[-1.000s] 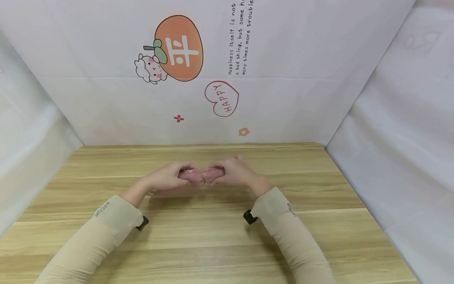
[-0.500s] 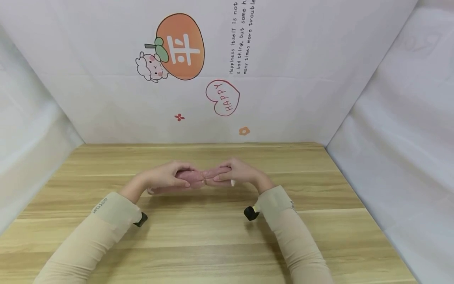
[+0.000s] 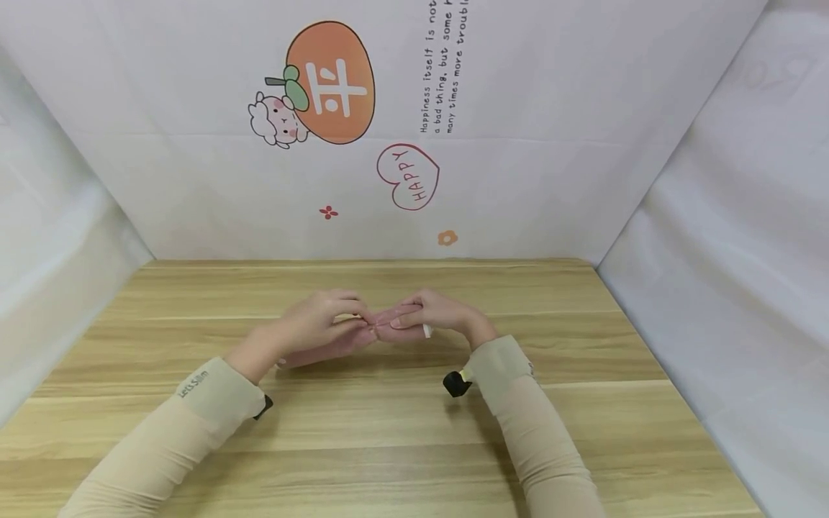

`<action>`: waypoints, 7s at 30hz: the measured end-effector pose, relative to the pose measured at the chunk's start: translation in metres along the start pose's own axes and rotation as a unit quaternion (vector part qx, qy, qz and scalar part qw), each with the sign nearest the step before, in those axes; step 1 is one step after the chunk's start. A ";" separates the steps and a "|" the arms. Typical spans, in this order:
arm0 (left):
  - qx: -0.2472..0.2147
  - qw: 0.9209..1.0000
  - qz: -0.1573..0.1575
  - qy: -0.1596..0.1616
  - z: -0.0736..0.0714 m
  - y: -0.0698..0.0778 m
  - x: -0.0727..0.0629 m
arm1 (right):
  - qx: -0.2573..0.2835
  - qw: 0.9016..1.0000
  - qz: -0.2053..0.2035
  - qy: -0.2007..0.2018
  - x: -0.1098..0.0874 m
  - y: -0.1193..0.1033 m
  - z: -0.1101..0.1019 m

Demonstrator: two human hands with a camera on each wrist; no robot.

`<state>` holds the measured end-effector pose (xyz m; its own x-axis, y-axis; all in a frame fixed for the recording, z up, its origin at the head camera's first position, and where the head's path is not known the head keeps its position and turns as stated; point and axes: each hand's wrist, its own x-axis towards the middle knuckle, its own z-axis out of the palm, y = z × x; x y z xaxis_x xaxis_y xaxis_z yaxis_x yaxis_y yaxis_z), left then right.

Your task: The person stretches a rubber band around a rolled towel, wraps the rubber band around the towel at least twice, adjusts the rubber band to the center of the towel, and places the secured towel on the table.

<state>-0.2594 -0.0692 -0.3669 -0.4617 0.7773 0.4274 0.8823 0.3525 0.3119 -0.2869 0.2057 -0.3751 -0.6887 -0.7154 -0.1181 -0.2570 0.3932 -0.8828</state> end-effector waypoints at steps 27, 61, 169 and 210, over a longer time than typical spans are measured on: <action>0.225 0.971 0.026 -0.080 0.002 0.031 0.018 | -0.001 1.000 0.012 -0.014 0.001 -0.003 -0.001; 0.085 0.986 -0.044 -0.136 -0.006 0.024 0.004 | -0.060 0.997 0.042 -0.027 -0.003 -0.005 -0.011; -0.162 0.941 -0.279 -0.102 -0.014 -0.006 0.000 | 0.388 0.881 -0.092 0.255 0.015 0.000 0.046; 0.102 0.993 -0.056 -0.026 -0.003 0.008 0.006 | 0.378 0.883 0.028 0.277 0.014 0.002 0.047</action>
<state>-0.2550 -0.0632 -0.3596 -0.5570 0.7510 0.3546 0.8285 0.5320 0.1746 -0.2653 0.1693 -0.4000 -0.9657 -0.2323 -0.1159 0.1702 -0.2292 -0.9584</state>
